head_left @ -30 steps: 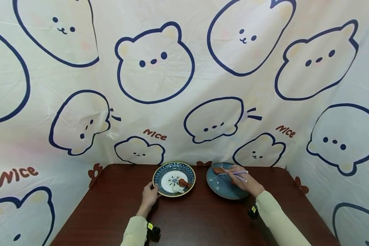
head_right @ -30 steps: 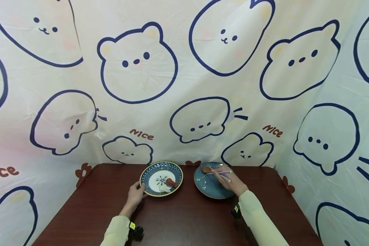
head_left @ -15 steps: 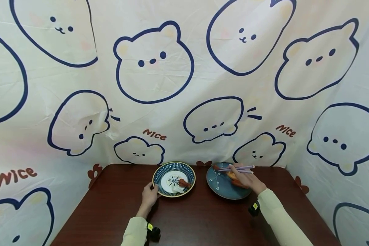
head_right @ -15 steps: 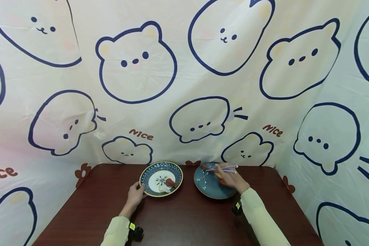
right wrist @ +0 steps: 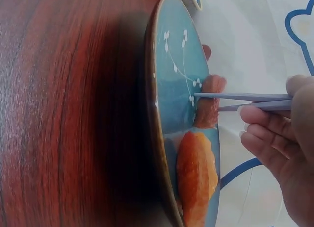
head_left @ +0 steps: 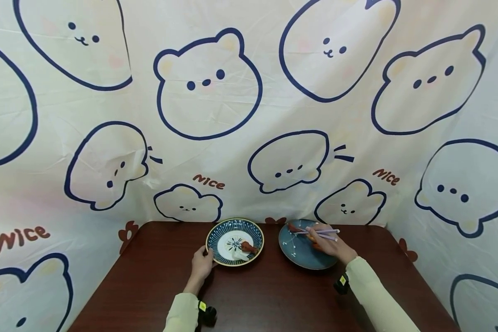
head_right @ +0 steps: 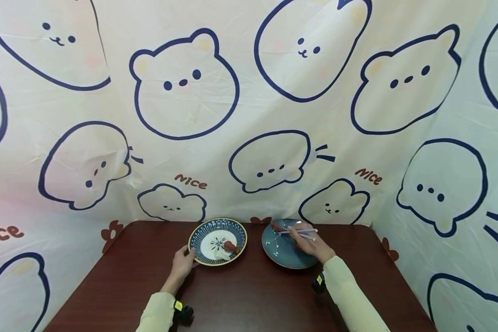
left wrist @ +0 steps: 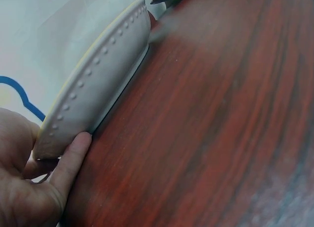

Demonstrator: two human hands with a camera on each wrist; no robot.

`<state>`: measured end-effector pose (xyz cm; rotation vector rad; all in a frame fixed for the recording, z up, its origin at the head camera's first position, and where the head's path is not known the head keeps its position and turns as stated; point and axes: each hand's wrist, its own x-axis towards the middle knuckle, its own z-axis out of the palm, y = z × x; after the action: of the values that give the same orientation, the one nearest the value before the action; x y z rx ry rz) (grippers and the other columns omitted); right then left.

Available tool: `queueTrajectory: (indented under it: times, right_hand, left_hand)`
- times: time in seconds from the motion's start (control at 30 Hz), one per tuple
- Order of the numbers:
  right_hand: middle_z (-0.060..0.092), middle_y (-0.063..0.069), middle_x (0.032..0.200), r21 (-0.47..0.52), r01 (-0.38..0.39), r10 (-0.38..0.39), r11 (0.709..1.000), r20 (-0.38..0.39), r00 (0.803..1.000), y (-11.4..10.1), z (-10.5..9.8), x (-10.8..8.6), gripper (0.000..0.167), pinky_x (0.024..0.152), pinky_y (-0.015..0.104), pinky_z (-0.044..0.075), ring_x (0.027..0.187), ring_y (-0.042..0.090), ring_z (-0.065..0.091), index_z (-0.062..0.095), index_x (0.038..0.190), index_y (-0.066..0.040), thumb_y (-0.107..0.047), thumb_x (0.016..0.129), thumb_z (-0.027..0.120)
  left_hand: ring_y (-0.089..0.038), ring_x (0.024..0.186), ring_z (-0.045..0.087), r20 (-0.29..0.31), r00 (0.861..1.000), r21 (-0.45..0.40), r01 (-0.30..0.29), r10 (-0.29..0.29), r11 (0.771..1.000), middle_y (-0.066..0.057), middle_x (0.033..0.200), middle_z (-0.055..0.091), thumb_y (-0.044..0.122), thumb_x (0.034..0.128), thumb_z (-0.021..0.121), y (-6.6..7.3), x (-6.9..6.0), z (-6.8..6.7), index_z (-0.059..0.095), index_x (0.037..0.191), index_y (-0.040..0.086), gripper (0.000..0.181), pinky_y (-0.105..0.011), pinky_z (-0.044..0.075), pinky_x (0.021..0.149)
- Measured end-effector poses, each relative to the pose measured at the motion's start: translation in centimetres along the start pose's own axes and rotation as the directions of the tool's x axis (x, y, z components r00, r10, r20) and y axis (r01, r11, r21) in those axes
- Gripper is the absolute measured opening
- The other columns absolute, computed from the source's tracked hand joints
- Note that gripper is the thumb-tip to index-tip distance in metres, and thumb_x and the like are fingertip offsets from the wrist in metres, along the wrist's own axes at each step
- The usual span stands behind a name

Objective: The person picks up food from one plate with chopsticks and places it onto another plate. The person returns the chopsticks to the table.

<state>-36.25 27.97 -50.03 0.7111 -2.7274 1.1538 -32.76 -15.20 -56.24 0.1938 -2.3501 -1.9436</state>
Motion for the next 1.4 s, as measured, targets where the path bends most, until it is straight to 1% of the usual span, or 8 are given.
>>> queueTrajectory:
  times: [0.13,0.33,0.4,0.53,0.67,0.87,1.13,1.4]
  right_hand:
    - [0.046,-0.003,0.059,0.038,-0.005,0.004,0.999,0.004,1.000,-0.4,-0.1,0.1,0.047,0.045,0.022,0.031,0.049,0.010,0.039,0.060,0.068,-0.009,-0.025,0.110,0.046]
    - [0.055,0.025,0.071,0.174,-0.135,0.132,0.975,0.028,0.991,-0.9,-0.1,0.0,0.054,0.051,0.021,0.032,0.055,0.013,0.044,0.066,0.083,0.008,-0.033,0.111,0.043]
    - [0.057,0.025,0.074,0.181,-0.163,0.161,0.970,0.028,0.987,-0.9,0.1,0.0,0.055,0.053,0.022,0.035,0.058,0.014,0.047,0.066,0.084,0.008,-0.035,0.110,0.045]
    - [0.052,0.011,0.067,0.137,-0.164,0.160,0.977,0.034,0.986,-1.0,0.3,0.0,0.054,0.053,0.025,0.036,0.059,0.016,0.044,0.063,0.077,0.006,-0.037,0.108,0.050]
    - [0.047,-0.002,0.064,0.000,-0.148,0.148,0.989,0.023,0.989,-1.3,0.3,0.2,0.054,0.057,0.027,0.038,0.065,0.015,0.046,0.068,0.077,-0.001,-0.042,0.107,0.051]
    - [0.046,-0.006,0.062,-0.119,-0.082,0.086,0.989,0.027,0.996,-1.7,0.5,0.0,0.050,0.053,0.024,0.039,0.062,0.013,0.047,0.075,0.083,-0.008,-0.040,0.109,0.046]
    - [0.044,-0.007,0.058,-0.135,-0.083,0.092,0.987,0.067,0.993,-2.0,0.8,0.0,0.051,0.048,0.021,0.034,0.056,0.010,0.044,0.073,0.082,-0.006,-0.034,0.111,0.042]
    - [0.071,0.008,0.083,-0.044,-0.037,0.040,0.998,0.066,0.997,-1.6,1.2,-0.2,0.046,0.058,0.024,0.047,0.069,0.015,0.057,0.075,0.090,-0.004,-0.024,0.112,0.040]
  left_hand:
    - [-0.035,0.103,0.070,-0.001,1.000,-0.006,-0.009,0.009,1.000,-0.031,0.120,0.062,0.013,0.1085,0.041,0.2,0.1,0.0,0.043,0.144,-0.014,0.045,-0.037,0.063,0.080]
    - [-0.036,0.102,0.070,-0.002,1.000,-0.014,-0.007,0.007,1.000,-0.032,0.120,0.061,0.012,0.1082,0.041,0.2,0.0,0.0,0.043,0.144,-0.015,0.045,-0.037,0.063,0.079]
    - [-0.035,0.101,0.070,-0.007,1.000,-0.011,-0.008,0.008,1.000,-0.032,0.119,0.062,0.012,0.1081,0.041,0.2,0.0,0.0,0.043,0.144,-0.015,0.045,-0.037,0.063,0.079]
    - [-0.036,0.100,0.070,-0.008,1.000,-0.011,-0.022,0.022,1.000,-0.032,0.118,0.062,0.012,0.1081,0.041,0.2,0.0,0.0,0.043,0.143,-0.016,0.044,-0.037,0.064,0.078]
    - [-0.036,0.101,0.070,-0.009,1.000,-0.018,-0.020,0.020,1.000,-0.031,0.119,0.062,0.013,0.1085,0.041,0.2,0.1,0.0,0.044,0.143,-0.014,0.044,-0.035,0.063,0.078]
    - [-0.036,0.102,0.070,-0.003,1.000,-0.013,-0.017,0.017,1.000,-0.032,0.121,0.061,0.013,0.1088,0.040,0.0,0.1,0.1,0.042,0.144,-0.015,0.045,-0.036,0.063,0.079]
    - [-0.032,0.100,0.071,-0.014,1.000,-0.002,-0.001,0.001,1.000,-0.030,0.118,0.062,0.013,0.1083,0.041,-0.2,0.0,0.1,0.044,0.144,-0.013,0.044,-0.036,0.064,0.078]
    - [-0.034,0.101,0.071,-0.012,1.000,-0.002,-0.007,0.007,1.000,-0.030,0.119,0.063,0.013,0.1085,0.041,-0.4,0.0,0.1,0.044,0.144,-0.013,0.044,-0.036,0.063,0.079]
